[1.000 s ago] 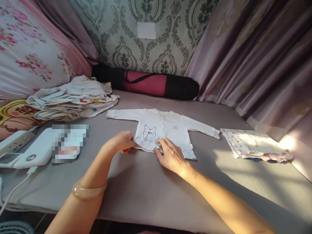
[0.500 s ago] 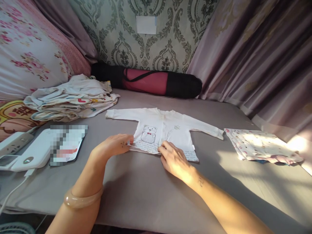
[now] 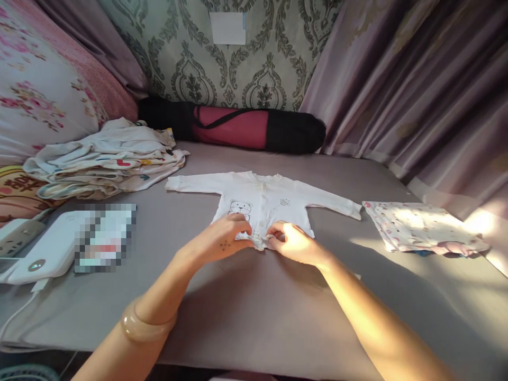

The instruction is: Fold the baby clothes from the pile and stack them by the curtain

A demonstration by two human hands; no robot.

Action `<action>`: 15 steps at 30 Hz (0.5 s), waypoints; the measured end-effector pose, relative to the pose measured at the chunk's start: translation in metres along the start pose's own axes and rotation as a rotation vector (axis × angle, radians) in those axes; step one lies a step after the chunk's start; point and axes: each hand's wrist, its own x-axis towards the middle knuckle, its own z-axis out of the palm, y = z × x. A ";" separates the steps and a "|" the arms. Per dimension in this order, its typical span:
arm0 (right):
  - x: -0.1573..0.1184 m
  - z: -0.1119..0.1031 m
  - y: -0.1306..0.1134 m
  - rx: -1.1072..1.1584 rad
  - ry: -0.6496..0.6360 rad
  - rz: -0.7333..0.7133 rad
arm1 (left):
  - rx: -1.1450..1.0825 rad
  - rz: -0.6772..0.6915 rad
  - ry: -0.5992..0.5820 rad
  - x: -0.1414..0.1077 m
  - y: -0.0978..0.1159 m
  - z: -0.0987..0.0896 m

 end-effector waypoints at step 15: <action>0.008 -0.001 0.006 0.240 0.146 -0.068 | -0.007 -0.003 -0.051 0.012 0.025 0.021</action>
